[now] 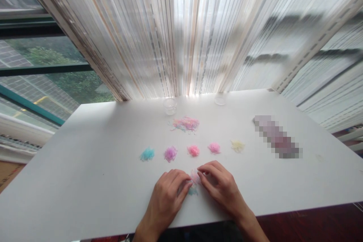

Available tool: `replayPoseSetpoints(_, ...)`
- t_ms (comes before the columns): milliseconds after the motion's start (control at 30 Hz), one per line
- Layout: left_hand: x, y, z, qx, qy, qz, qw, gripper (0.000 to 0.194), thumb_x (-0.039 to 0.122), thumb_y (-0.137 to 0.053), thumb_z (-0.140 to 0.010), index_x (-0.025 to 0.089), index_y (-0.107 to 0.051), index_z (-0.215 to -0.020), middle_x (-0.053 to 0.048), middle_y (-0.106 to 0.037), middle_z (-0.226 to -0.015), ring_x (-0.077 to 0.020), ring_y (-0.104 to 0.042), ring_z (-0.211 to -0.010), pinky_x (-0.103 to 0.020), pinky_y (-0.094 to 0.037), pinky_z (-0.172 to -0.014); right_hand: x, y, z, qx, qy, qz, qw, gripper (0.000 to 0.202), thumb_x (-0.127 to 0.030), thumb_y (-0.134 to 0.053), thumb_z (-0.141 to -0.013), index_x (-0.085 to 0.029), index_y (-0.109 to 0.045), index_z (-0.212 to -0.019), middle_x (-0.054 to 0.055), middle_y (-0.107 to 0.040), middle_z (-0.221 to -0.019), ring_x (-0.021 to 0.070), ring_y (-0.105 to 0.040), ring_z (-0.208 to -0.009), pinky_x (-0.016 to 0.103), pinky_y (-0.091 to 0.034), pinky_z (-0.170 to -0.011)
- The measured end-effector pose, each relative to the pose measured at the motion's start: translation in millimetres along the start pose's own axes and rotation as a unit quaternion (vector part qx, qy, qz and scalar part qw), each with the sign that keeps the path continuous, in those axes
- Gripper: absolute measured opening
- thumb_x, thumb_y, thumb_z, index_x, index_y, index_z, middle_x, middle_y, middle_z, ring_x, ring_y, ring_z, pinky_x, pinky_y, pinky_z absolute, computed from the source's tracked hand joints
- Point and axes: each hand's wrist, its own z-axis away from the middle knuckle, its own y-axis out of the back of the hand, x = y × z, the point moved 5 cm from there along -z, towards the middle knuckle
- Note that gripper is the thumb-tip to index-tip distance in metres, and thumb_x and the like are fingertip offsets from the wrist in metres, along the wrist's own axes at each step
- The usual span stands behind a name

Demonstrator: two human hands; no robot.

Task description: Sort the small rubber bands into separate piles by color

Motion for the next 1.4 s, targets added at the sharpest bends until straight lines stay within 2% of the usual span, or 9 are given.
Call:
replayPoseSetpoints(100,1.4,1.1,-1.7,0.016,0.006,0.008,1.000,0.010,0.024,-0.056,-0.103,0.022,-0.064,-0.108,-0.005,-0.073,-0.098,-0.0200,-0.069,-0.081,-0.032,-0.055,-0.071,0.2,0.0,-0.2,-0.001,0.002,-0.006,1.000,0.012,-0.015,-0.060,-0.098,-0.023,-0.068,-0.102,0.004,-0.069,-0.088,0.0175,-0.068,-0.078,0.029,-0.059,-0.071)
replayPoseSetpoints(233,5.3,0.5,-6.9,0.042,0.020,0.024,0.999,0.016,0.024,-0.058,-0.103,0.021,-0.062,-0.118,-0.005,-0.074,-0.101,-0.0190,-0.069,-0.079,-0.031,-0.056,-0.072,-2.4,-0.1,0.4,-0.008,0.030,-0.029,0.999,0.016,-0.012,-0.060,-0.097,-0.023,-0.069,-0.105,0.005,-0.069,-0.090,0.0173,-0.069,-0.081,0.027,-0.059,-0.071)
replayPoseSetpoints(367,7.7,-4.6,-9.2,0.053,0.023,0.044,0.997,0.009,0.021,-0.056,-0.104,0.022,-0.065,-0.106,-0.004,-0.075,-0.094,-0.0187,-0.069,-0.079,-0.030,-0.054,-0.069,-3.3,0.0,2.4,-0.012,0.040,-0.047,0.998,0.019,-0.010,-0.060,-0.097,-0.023,-0.070,-0.107,0.004,-0.070,-0.091,0.0166,-0.069,-0.082,0.026,-0.059,-0.072)
replayPoseSetpoints(500,5.0,-6.6,-5.4,0.063,0.032,0.051,0.996,0.010,0.021,-0.057,-0.104,0.021,-0.066,-0.100,-0.004,-0.074,-0.090,-0.0184,-0.069,-0.078,-0.029,-0.053,-0.068,-0.3,-2.2,4.9,-0.024,0.028,-0.050,0.998,0.018,-0.012,-0.061,-0.098,-0.023,-0.069,-0.108,0.005,-0.070,-0.093,0.0171,-0.070,-0.084,0.027,-0.060,-0.074)
replayPoseSetpoints(833,3.9,-5.2,-5.2,0.063,0.050,0.055,0.995,0.014,0.021,-0.054,-0.104,0.020,-0.066,-0.096,-0.004,-0.072,-0.085,-0.0159,-0.063,-0.069,-0.027,-0.051,-0.065,-2.8,0.3,2.3,-0.015,0.020,-0.030,0.999,0.011,-0.016,-0.061,-0.099,-0.023,-0.069,-0.102,0.005,-0.069,-0.088,0.0178,-0.068,-0.080,0.028,-0.060,-0.071)
replayPoseSetpoints(1033,3.0,-4.3,-4.4,0.070,0.058,0.060,0.994,0.009,0.024,-0.058,-0.102,0.020,-0.066,-0.101,-0.003,-0.072,-0.087,-0.0137,-0.057,-0.061,-0.027,-0.051,-0.063,-6.8,2.3,0.5,-0.005,0.031,-0.022,0.999,0.011,-0.014,-0.062,-0.097,-0.022,-0.069,-0.099,0.004,-0.070,-0.085,0.0169,-0.069,-0.076,0.027,-0.059,-0.069)
replayPoseSetpoints(1267,6.3,-1.8,-4.1,0.078,0.056,0.068,0.993,0.010,0.023,-0.058,-0.101,0.020,-0.067,-0.096,-0.003,-0.071,-0.084,-0.0123,-0.055,-0.059,-0.025,-0.050,-0.059,-7.9,1.6,1.5,-0.021,0.024,-0.024,0.999,0.011,-0.016,-0.061,-0.098,-0.023,-0.070,-0.101,0.005,-0.070,-0.086,0.0176,-0.069,-0.076,0.028,-0.061,-0.069)
replayPoseSetpoints(1400,7.6,-0.7,-4.5,0.071,0.049,0.077,0.993,0.009,0.022,-0.059,-0.100,0.020,-0.067,-0.097,-0.003,-0.072,-0.085,-0.0127,-0.058,-0.061,-0.025,-0.049,-0.060,-8.0,0.8,2.4,-0.018,0.032,-0.030,0.999,0.014,-0.018,-0.064,-0.096,-0.023,-0.070,-0.107,0.006,-0.071,-0.090,0.0188,-0.070,-0.080,0.029,-0.061,-0.070)
